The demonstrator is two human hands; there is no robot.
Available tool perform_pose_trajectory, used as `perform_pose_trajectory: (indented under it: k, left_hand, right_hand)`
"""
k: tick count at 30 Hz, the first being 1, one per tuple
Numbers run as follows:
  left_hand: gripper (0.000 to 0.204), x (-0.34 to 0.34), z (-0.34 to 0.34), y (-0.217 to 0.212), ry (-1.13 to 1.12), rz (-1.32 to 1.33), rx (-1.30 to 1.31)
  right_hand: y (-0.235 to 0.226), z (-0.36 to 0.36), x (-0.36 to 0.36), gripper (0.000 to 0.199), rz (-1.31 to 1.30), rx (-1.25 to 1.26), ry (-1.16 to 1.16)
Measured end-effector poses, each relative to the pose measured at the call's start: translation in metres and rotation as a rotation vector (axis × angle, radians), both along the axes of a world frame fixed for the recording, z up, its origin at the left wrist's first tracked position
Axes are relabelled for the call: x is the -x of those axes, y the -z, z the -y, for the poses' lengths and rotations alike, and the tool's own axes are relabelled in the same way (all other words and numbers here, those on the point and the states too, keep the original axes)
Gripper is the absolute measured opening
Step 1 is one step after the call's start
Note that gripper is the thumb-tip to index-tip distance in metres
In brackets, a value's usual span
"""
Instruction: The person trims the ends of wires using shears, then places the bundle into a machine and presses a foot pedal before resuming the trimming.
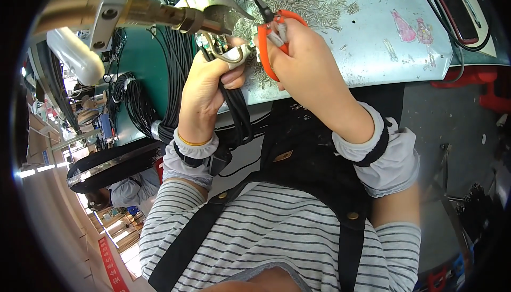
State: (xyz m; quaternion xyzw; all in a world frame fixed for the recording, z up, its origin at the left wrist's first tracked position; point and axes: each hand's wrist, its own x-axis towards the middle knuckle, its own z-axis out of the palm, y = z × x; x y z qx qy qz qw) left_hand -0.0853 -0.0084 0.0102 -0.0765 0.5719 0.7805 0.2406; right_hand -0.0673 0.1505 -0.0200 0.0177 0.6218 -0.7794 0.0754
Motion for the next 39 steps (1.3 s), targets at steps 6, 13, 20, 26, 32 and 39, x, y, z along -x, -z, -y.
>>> perform_pose_trajectory:
  k: [6, 13, 20, 26, 32, 39]
  left_hand:
    - [0.022, -0.029, 0.003, -0.013, 0.046, 0.174, -0.001]
    - [0.021, -0.056, 0.002, -0.002, 0.118, -0.325, 0.374]
    - [0.015, -0.077, -0.009, -0.009, 0.061, -0.345, 0.385]
    - [0.018, -0.070, -0.006, 0.005, 0.015, -1.171, 0.715]
    - [0.015, -0.066, -0.004, 0.007, -0.004, -0.766, 0.376]
    - [0.012, -0.065, 0.003, -0.011, 0.021, 0.217, -0.219]
  right_hand:
    - [-0.017, -0.013, -0.024, 0.013, 0.095, 0.048, -0.027]
    - [-0.019, -0.009, -0.046, 0.009, -0.457, -0.541, 0.234]
    - [-0.017, -0.007, -0.049, 0.015, -0.331, -0.334, 0.021]
    - [-0.028, -0.010, -0.055, 0.023, 0.207, -0.005, -0.190]
    - [-0.017, -0.007, -0.049, 0.015, 0.270, 0.406, -0.314]
    - [-0.001, -0.012, -0.046, 0.015, -1.020, -0.911, 0.096]
